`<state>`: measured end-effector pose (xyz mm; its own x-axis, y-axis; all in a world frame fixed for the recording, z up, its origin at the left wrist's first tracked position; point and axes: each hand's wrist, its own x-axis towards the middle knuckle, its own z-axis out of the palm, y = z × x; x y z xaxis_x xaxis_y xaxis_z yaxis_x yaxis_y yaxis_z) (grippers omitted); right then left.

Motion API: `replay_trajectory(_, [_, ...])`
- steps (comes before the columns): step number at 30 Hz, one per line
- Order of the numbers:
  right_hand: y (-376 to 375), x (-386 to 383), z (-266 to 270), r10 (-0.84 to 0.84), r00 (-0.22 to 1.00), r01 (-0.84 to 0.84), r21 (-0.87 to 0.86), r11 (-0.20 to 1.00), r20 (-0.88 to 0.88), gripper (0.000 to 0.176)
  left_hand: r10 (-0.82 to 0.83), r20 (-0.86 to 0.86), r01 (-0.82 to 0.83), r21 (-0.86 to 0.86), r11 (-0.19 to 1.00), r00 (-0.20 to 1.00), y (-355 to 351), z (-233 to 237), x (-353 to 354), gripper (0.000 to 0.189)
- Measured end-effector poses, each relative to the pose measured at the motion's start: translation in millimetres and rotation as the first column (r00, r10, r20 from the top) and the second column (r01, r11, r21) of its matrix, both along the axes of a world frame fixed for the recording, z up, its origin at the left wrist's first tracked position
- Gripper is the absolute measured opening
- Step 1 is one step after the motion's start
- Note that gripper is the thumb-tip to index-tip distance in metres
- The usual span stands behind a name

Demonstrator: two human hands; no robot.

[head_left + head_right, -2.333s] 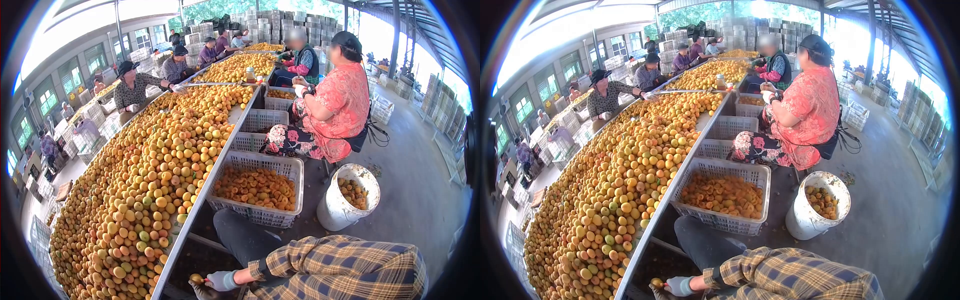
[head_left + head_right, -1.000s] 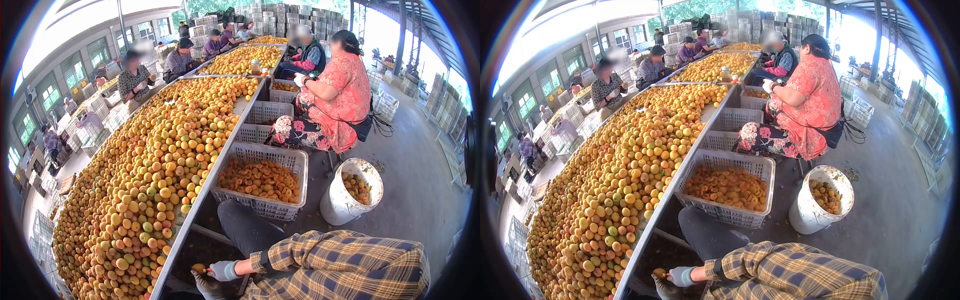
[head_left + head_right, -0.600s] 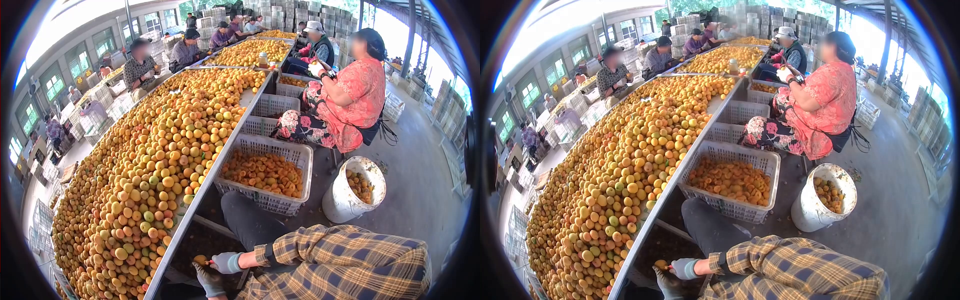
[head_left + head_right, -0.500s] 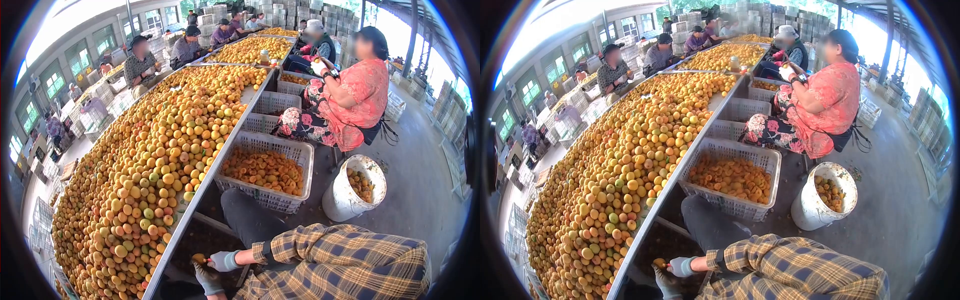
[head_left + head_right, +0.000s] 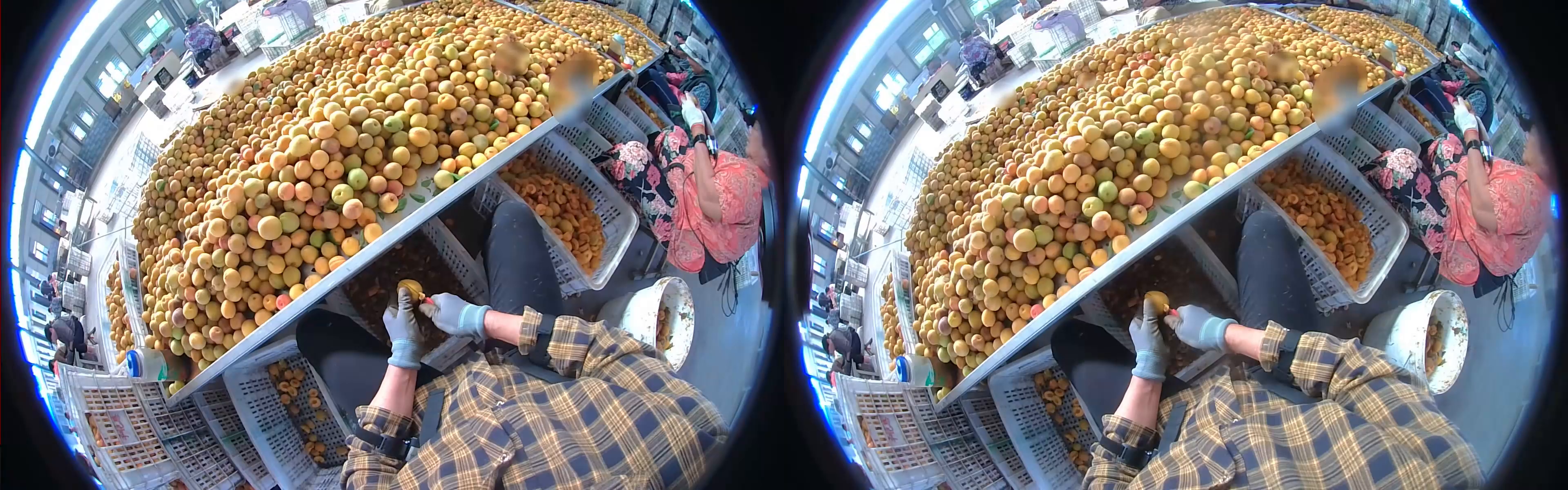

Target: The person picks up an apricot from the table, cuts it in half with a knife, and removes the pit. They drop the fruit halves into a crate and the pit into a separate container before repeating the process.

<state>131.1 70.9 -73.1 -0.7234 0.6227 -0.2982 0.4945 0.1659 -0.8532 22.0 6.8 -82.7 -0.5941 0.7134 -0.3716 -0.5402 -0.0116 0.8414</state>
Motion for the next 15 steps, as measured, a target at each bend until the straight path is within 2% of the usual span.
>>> replay_trajectory(1, [0, -1, 22, 0.0, 1.0, 0.0, -0.004, 1.0, -0.001, 0.035, -0.039, -0.086, 0.037, -0.023, 0.999, 0.996, -2, 1, -2, 0.036])
replay_trajectory(2, [3, 2, 46, -0.021, 0.996, 0.044, -0.273, 0.961, 0.086, 0.035, -0.039, -0.088, 0.037, -0.028, 0.999, 0.995, -5, 2, -2, 0.036])
replay_trajectory(3, [4, 2, 63, -0.017, 0.984, 0.106, -0.515, 0.85, 0.175, 0.036, -0.047, -0.128, 0.048, -0.002, 0.999, 0.991, -7, 6, -1, 0.037])
replay_trajectory(5, [3, 5, 53, -0.041, 0.992, 0.103, -0.589, 0.801, 0.118, 0.036, -0.06, -0.21, 0.075, 0.063, 0.995, 0.976, -2, 13, 1, 0.038])
replay_trajectory(6, [4, 6, 36, -0.045, 0.997, 0.078, -0.601, 0.795, 0.07, 0.034, -0.178, -0.452, 0.121, -0.152, 0.981, 0.874, -8, 1, -11, 0.035])
replay_trajectory(7, [1, 2, -5, -0.102, 0.995, 0.074, -0.613, 0.786, -0.011, 0.03, -0.164, -0.323, 0.101, -0.204, 0.974, 0.932, -10, 14, -6, 0.031])
replay_trajectory(8, [0, 4, 4, -0.033, 0.996, -0.012, -0.481, 0.877, -0.085, 0.027, -0.03, -0.159, 0.008, -0.136, 0.991, 0.987, -8, 14, 2, 0.032])
replay_trajectory(9, [7, 6, 11, 0.158, 0.986, -0.158, 0.01, 0.987, -0.052, 0.027, -0.041, 0.148, 0.043, -0.009, 0.999, 0.988, -3, 35, 10, 0.033])
replay_trajectory(10, [7, 2, -2, 0.159, 0.981, -0.159, 0.012, 0.987, -0.113, 0.027, -0.193, 0.026, 0.192, 0.029, 0.981, 0.981, -9, 17, -2, 0.038])
replay_trajectory(11, [5, 3, 22, 0.137, 0.99, -0.136, 0.043, 0.99, -0.024, 0.031, -0.22, 0.01, 0.216, 0.136, 0.967, 0.976, -10, -15, -15, 0.039])
replay_trajectory(12, [4, 4, 31, 0.085, 0.996, -0.085, 0.034, 0.996, -0.018, 0.032, -0.255, -0.043, 0.256, 0.018, 0.967, 0.966, -3, 19, -3, 0.031])
replay_trajectory(13, [6, 11, 49, 0.104, 0.994, -0.106, 0.048, 0.993, 0.035, 0.034, -0.269, -0.103, 0.258, -0.108, 0.96, 0.958, -16, 59, 5, 0.025])
replay_trajectory(14, [7, 16, 57, 0.123, 0.99, -0.125, 0.028, 0.992, 0.068, 0.034, -0.23, -0.198, 0.197, -0.175, 0.965, 0.953, -14, 68, 9, 0.025])
replay_trajectory(15, [6, 18, 57, 0.151, 0.983, -0.153, 0.009, 0.988, 0.105, 0.034, -0.122, 0.231, 0.116, 0.039, 0.993, 0.965, -12, 32, -13, 0.028])
